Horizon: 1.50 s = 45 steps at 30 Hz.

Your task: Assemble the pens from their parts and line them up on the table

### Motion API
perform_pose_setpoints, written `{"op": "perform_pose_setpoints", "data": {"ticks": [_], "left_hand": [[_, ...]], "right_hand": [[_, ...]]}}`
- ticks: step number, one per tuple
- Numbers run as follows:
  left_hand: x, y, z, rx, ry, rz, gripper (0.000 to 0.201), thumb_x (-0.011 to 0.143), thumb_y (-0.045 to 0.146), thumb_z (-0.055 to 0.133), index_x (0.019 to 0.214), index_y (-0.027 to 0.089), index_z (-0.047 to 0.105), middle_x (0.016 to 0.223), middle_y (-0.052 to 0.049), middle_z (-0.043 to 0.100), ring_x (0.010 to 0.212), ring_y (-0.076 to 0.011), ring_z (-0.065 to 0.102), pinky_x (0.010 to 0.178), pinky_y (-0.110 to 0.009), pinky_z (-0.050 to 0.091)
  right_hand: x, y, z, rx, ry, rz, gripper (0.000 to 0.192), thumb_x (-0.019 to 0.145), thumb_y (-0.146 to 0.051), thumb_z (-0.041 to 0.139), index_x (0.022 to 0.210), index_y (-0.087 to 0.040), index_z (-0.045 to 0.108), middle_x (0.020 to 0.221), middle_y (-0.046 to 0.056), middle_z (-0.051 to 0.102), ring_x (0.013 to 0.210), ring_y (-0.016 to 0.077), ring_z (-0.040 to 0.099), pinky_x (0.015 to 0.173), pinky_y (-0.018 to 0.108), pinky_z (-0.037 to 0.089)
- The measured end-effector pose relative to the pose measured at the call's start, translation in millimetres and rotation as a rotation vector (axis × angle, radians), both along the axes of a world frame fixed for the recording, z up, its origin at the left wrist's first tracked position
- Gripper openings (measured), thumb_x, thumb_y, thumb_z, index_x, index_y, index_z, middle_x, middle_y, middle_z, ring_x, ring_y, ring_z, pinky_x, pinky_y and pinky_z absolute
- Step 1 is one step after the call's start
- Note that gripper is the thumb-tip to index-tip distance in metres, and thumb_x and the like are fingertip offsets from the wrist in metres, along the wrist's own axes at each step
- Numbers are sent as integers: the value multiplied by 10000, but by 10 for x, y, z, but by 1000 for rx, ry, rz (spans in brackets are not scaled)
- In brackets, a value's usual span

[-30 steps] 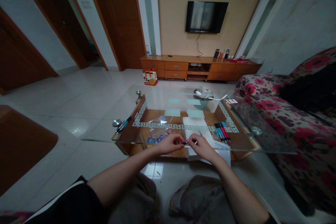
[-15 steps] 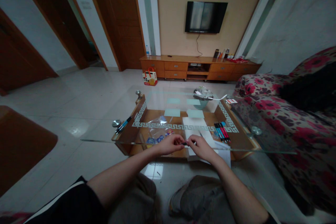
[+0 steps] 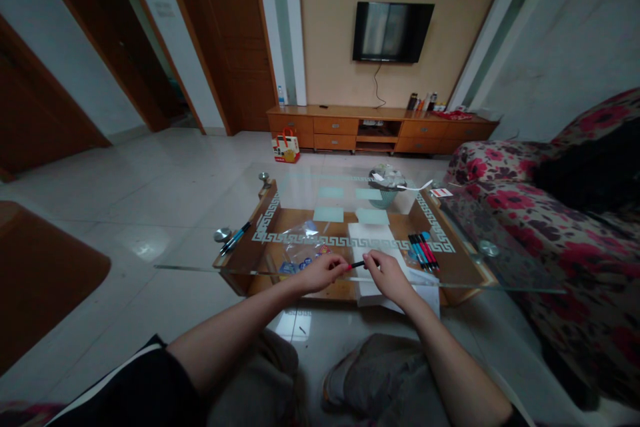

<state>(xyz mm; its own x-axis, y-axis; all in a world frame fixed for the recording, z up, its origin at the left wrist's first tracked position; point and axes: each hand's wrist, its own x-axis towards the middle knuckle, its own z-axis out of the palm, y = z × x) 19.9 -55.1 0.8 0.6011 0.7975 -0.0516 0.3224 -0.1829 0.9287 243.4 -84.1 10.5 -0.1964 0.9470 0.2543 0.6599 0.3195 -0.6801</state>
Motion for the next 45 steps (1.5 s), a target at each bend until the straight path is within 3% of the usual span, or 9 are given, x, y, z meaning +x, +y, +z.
{"op": "perform_pose_setpoints", "data": {"ticks": [11,17,23,26,31,33,40,45], "left_hand": [[3,5,3,51,-63,63,342,829,458,667,866,118,675,750,-27,620,659,-115,528,616,-221,400],[28,-11,28,19,-135,70,361,876,490,596,873,131,633,672,17,544,603,-102,498,569,-210,378],[43,-63,127,-6,-171,-14,358,871,479,614,963,134,644,732,1,575,649,-106,516,601,-218,393],[35,-95,166,14,-154,-69,375,837,440,673,1070,148,635,822,-18,614,728,-120,551,662,-233,427],[-5,-137,166,14,-33,-167,623,716,350,797,1258,179,543,831,-7,628,728,-136,581,631,-239,446],[-12,-143,153,22,-7,-186,672,702,326,807,1293,190,517,839,-7,630,718,-137,587,620,-239,448],[5,-132,105,33,-25,-202,540,731,366,790,1187,179,570,835,-11,631,710,-133,589,630,-244,454],[-14,-141,113,37,-48,-209,512,723,390,800,1134,180,580,852,-11,637,744,-139,593,659,-247,447]], "right_hand": [[-10,1,-15,-66,43,3,456,987,-472,380,718,-204,633,653,11,613,659,170,575,641,267,375],[-44,47,-56,-148,329,11,388,935,-525,480,784,-194,618,713,10,633,665,158,568,632,257,410],[-69,76,-84,-217,497,43,356,851,-527,606,751,-186,626,649,-6,596,620,143,542,603,251,406],[-54,87,-63,-262,603,-17,370,827,-541,631,741,-181,618,614,-12,569,570,128,503,539,236,364],[-23,104,-54,-331,789,-157,391,796,-562,660,816,-172,640,669,18,613,563,119,486,484,218,297],[-14,109,-65,-330,811,-179,395,782,-560,677,812,-168,646,699,31,631,569,116,488,481,216,292],[-8,134,-130,-342,802,-174,403,775,-575,677,832,-178,649,705,32,659,548,113,489,482,221,298],[-21,117,-99,-349,743,-102,411,784,-588,660,834,-180,653,683,24,651,543,117,484,483,226,299]]}}
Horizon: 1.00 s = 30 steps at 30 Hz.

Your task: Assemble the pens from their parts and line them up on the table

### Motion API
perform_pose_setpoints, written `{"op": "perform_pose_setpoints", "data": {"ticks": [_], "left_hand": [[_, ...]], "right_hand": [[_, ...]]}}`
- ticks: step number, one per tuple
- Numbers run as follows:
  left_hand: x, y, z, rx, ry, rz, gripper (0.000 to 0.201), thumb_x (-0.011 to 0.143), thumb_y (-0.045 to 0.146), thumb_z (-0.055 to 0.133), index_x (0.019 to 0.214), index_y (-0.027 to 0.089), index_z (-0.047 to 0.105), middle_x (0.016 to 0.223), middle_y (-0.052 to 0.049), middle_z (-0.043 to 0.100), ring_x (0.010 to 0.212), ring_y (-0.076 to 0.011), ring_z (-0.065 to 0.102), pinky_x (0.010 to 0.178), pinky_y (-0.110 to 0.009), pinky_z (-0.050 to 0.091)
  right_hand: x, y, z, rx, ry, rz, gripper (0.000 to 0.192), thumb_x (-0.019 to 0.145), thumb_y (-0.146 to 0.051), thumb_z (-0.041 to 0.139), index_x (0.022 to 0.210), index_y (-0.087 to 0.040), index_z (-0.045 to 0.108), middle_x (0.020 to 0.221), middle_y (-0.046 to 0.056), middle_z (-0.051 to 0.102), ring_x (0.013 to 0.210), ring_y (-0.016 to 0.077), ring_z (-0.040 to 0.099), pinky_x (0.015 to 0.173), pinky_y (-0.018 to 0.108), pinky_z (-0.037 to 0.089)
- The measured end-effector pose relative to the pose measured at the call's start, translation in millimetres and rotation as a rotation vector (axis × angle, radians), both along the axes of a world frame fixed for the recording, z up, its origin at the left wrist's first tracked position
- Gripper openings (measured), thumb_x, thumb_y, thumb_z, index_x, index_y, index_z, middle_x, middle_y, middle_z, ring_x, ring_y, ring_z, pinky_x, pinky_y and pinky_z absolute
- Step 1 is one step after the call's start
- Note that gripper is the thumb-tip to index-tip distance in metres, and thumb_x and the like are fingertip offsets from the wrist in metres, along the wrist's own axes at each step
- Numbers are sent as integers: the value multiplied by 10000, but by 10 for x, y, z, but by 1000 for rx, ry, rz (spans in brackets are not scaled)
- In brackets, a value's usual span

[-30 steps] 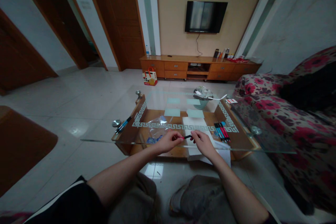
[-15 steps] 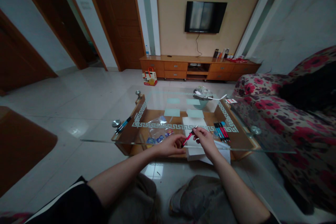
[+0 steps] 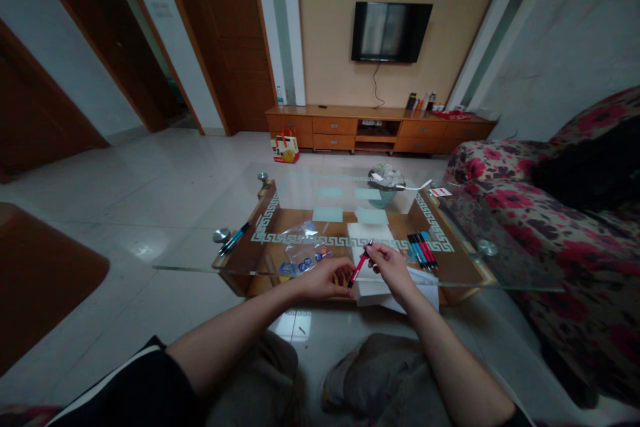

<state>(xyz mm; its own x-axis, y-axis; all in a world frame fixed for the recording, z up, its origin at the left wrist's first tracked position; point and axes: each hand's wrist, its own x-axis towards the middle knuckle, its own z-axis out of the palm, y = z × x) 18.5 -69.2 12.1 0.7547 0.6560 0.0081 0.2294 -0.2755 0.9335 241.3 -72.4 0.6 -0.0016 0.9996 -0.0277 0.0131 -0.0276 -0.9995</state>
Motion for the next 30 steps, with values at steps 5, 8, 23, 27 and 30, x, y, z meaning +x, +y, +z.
{"op": "perform_pose_setpoints", "data": {"ticks": [5,8,23,27,30], "left_hand": [[-14,10,13,33,-2,0,451,744,389,788,1092,174,598,864,-13,638,762,-137,589,668,-242,435],[-8,18,-3,26,-1,-7,472,755,383,778,1132,175,586,859,-13,638,745,-134,587,656,-240,436],[132,-18,87,163,57,109,462,733,335,780,1119,185,576,880,-19,630,749,-152,579,666,-254,447],[106,-17,126,332,100,125,654,687,381,812,1254,215,533,1036,-61,628,862,-199,584,719,-288,459],[-25,51,97,416,168,166,740,691,408,800,1331,213,484,1084,-83,619,875,-215,588,752,-315,465]], "right_hand": [[-4,-11,25,23,-5,24,398,808,-577,643,833,-180,649,665,15,631,550,115,477,490,226,303],[-5,-12,16,25,10,19,394,808,-575,644,836,-182,641,659,11,623,554,115,482,489,225,305],[-203,-52,67,-5,20,-3,439,712,-484,738,1014,-181,640,729,-1,614,609,133,545,498,217,390],[-198,-61,119,29,-2,-24,478,731,-503,714,1085,-187,655,813,25,645,677,147,574,559,243,469],[4,50,196,96,-24,-127,540,749,-535,683,1167,-194,643,869,36,652,697,152,581,613,281,510]]}}
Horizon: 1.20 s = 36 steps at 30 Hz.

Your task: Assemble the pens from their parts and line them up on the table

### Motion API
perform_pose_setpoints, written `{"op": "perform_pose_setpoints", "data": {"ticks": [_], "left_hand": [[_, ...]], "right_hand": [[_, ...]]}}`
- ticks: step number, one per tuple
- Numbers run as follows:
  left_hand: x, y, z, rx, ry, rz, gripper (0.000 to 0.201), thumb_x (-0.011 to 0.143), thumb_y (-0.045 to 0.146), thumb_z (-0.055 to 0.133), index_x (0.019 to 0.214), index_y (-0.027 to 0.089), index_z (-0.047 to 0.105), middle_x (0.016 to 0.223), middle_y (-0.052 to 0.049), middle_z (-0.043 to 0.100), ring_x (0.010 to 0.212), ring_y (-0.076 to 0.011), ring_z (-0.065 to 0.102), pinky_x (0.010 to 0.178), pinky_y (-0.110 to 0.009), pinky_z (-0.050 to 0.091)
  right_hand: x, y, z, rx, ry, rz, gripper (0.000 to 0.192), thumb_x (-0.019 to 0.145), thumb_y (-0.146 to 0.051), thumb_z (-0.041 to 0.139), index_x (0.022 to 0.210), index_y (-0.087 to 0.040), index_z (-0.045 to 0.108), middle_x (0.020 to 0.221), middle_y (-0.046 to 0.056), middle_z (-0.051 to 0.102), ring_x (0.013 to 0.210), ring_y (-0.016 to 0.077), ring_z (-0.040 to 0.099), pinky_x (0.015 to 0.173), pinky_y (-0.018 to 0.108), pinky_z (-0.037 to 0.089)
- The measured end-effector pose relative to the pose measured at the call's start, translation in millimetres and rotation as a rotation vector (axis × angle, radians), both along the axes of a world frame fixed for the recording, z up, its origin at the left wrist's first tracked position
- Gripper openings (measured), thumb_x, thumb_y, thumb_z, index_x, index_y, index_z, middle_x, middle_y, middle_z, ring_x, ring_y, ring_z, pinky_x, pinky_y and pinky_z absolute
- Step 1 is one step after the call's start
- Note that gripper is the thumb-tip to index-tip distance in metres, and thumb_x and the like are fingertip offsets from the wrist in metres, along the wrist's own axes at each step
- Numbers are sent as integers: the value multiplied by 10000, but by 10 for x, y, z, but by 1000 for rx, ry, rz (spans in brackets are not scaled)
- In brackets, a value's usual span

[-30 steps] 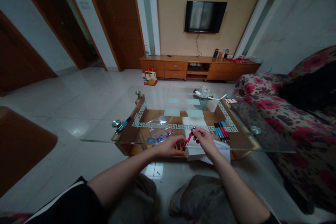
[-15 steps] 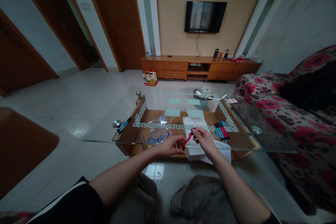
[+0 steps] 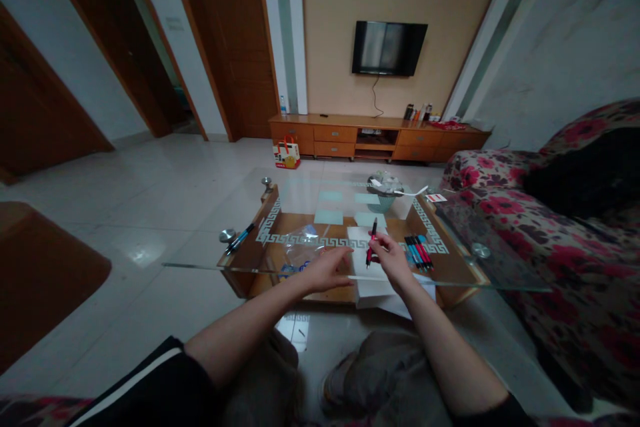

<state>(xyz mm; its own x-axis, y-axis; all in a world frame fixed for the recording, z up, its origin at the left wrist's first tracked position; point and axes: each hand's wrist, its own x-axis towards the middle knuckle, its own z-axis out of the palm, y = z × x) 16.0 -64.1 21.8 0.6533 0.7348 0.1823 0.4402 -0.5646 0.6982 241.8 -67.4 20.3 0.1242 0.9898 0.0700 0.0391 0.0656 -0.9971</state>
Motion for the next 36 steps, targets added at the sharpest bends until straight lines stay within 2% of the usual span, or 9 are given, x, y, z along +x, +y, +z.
{"op": "perform_pose_setpoints", "data": {"ticks": [3,6,9,12,14,18,22,27,36], "left_hand": [[-212,122,-48,97,72,137,585,785,377,705,1308,211,504,1092,-78,620,918,-216,592,815,-329,462],[-480,256,-75,160,172,318,418,854,366,608,1238,210,559,1103,-80,624,924,-215,603,809,-322,462],[-786,366,-80,224,282,496,331,864,348,575,1160,202,601,1106,-82,624,966,-228,604,829,-323,454],[-1112,446,-92,283,391,678,290,877,321,528,1125,198,615,1099,-83,623,1006,-246,592,840,-335,443],[-1320,489,-111,324,436,782,282,886,326,503,1108,195,617,1125,-90,615,1029,-254,576,848,-342,433],[-1642,546,-156,386,518,950,326,899,330,456,1148,186,609,1161,-125,592,1074,-296,528,869,-384,406],[-1797,554,-198,357,610,1064,360,884,334,447,1149,154,613,1150,-165,579,1077,-340,498,870,-431,386],[-1849,548,-257,342,676,1104,362,878,312,433,1132,124,612,1136,-182,573,1077,-351,492,864,-446,382],[-1971,637,-427,298,646,1149,373,843,241,443,1143,92,606,1106,-197,575,1049,-343,513,858,-430,405]], "right_hand": [[393,161,70,106,-134,-170,576,745,-555,665,1148,-144,653,876,63,677,677,161,582,632,299,505],[898,257,33,139,-398,-363,577,756,-523,629,1144,-96,661,826,97,694,677,193,603,650,310,487],[1392,256,-157,54,-641,-589,503,741,-473,622,1069,-101,703,830,130,717,725,238,640,692,330,477],[1759,213,-411,-10,-806,-658,429,752,-429,587,1008,-117,733,855,142,731,769,271,658,699,341,468],[1897,190,-550,-47,-872,-649,408,756,-401,564,986,-121,749,840,142,735,774,282,663,693,346,468],[1949,200,-686,-75,-903,-577,394,743,-403,572,967,-144,766,801,127,738,755,283,674,675,340,469],[1872,267,-695,-63,-879,-602,383,762,-417,571,948,-141,760,812,133,742,768,279,682,677,334,471],[1820,316,-702,-66,-878,-592,370,751,-408,595,932,-133,763,817,144,743,768,276,681,680,329,475],[1858,319,-743,-89,-931,-564,363,764,-433,597,899,-139,761,788,141,736,743,274,690,678,325,489]]}}
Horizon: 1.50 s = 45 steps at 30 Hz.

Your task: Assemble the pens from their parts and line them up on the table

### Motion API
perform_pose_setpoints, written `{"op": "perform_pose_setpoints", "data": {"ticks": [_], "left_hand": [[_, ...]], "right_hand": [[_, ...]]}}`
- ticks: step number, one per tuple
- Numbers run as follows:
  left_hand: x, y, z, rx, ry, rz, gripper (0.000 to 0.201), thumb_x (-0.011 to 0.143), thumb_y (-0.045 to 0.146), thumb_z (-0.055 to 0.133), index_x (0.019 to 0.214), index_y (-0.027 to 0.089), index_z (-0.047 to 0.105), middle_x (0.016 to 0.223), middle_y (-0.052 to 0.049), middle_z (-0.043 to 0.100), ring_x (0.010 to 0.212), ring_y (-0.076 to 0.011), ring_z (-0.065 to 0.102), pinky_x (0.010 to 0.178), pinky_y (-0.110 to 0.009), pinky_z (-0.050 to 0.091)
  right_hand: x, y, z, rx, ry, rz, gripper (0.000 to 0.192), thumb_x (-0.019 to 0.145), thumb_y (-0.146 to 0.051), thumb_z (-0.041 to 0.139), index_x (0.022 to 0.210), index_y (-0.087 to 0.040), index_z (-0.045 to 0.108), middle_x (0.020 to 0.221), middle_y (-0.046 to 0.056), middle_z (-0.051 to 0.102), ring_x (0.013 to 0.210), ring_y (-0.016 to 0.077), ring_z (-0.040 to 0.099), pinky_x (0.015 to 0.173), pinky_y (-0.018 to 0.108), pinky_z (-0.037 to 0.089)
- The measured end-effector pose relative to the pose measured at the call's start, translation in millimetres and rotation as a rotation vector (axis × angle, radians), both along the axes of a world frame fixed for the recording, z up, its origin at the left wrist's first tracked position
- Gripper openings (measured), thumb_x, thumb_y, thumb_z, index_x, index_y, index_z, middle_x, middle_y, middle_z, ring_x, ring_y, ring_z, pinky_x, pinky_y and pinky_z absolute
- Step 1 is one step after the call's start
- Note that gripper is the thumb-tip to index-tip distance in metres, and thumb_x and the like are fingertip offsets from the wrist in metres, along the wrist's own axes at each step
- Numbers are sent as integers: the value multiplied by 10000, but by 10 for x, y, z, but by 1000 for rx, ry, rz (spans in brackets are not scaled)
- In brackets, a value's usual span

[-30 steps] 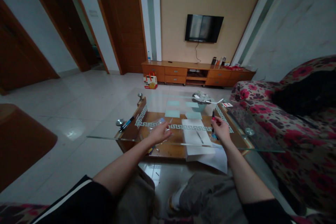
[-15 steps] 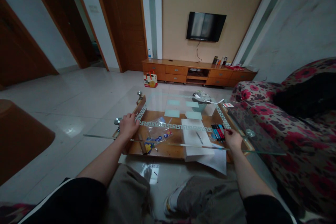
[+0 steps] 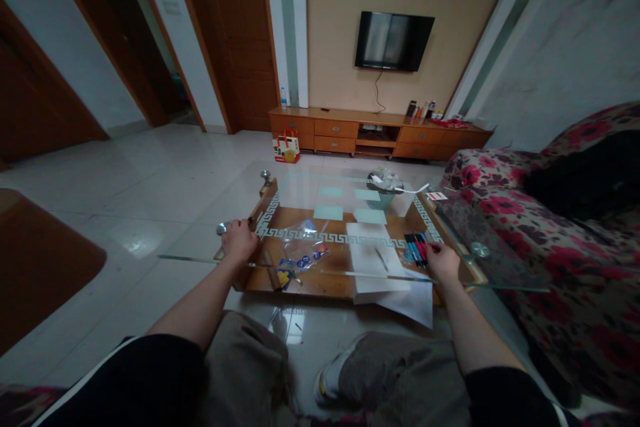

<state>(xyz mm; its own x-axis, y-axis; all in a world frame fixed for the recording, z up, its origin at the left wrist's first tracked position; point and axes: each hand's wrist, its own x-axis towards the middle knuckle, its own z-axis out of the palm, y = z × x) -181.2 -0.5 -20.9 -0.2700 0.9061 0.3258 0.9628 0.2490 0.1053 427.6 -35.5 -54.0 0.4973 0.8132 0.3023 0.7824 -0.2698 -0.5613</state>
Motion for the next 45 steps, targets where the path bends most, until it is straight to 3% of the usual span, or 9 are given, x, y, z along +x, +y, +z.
{"op": "perform_pose_setpoints", "data": {"ticks": [10,19,24,29,32,36,41,45], "left_hand": [[-147,49,-80,-45,-20,5,394,794,156,464,1164,63,562,1101,-205,582,1057,-326,518,882,-388,369],[-172,80,-165,1,-28,21,396,814,110,440,1201,74,519,1086,-192,607,1019,-315,560,845,-380,397],[-231,128,-181,-20,-51,-56,330,782,103,481,1102,72,561,994,-166,641,949,-284,605,837,-344,418],[-190,146,-160,-25,-74,-68,376,751,72,496,1122,72,562,950,-157,657,917,-287,625,830,-348,437],[-45,162,-137,11,-83,-155,453,762,57,485,1213,72,534,1021,-163,642,977,-291,608,881,-366,445],[328,170,-66,108,-192,-447,507,772,23,473,1268,107,533,1159,-148,587,1112,-264,546,1004,-383,416],[922,24,107,70,-320,-737,551,806,-11,428,1300,207,540,1112,-90,547,1033,-204,565,951,-352,461],[1292,-201,274,-16,-288,-867,501,858,37,446,1304,252,516,1177,-84,515,997,-188,585,876,-316,492]], "right_hand": [[122,58,-78,-47,-21,-38,380,804,-330,498,996,-134,761,868,167,737,805,288,673,697,333,450],[197,17,-59,78,24,-124,435,803,-330,450,1000,-70,738,828,182,722,760,284,643,699,344,441],[82,-14,44,240,-6,-93,428,785,-327,448,951,-54,732,825,192,715,732,280,618,723,367,438],[-245,-46,280,400,-47,-37,379,831,-335,454,943,-80,712,881,179,707,780,272,603,787,384,423],[-495,-60,422,456,-78,24,349,870,-325,448,969,-106,702,931,162,698,860,271,591,856,396,404],[-874,-65,495,436,-35,193,336,897,-343,442,966,-129,691,920,137,687,873,256,580,857,390,417],[-1390,-64,412,334,184,458,341,905,-399,468,976,-146,685,950,125,691,836,224,603,796,344,459],[-1738,-72,298,155,460,589,387,896,-487,483,947,-163,690,876,89,700,708,186,597,700,309,473]]}}
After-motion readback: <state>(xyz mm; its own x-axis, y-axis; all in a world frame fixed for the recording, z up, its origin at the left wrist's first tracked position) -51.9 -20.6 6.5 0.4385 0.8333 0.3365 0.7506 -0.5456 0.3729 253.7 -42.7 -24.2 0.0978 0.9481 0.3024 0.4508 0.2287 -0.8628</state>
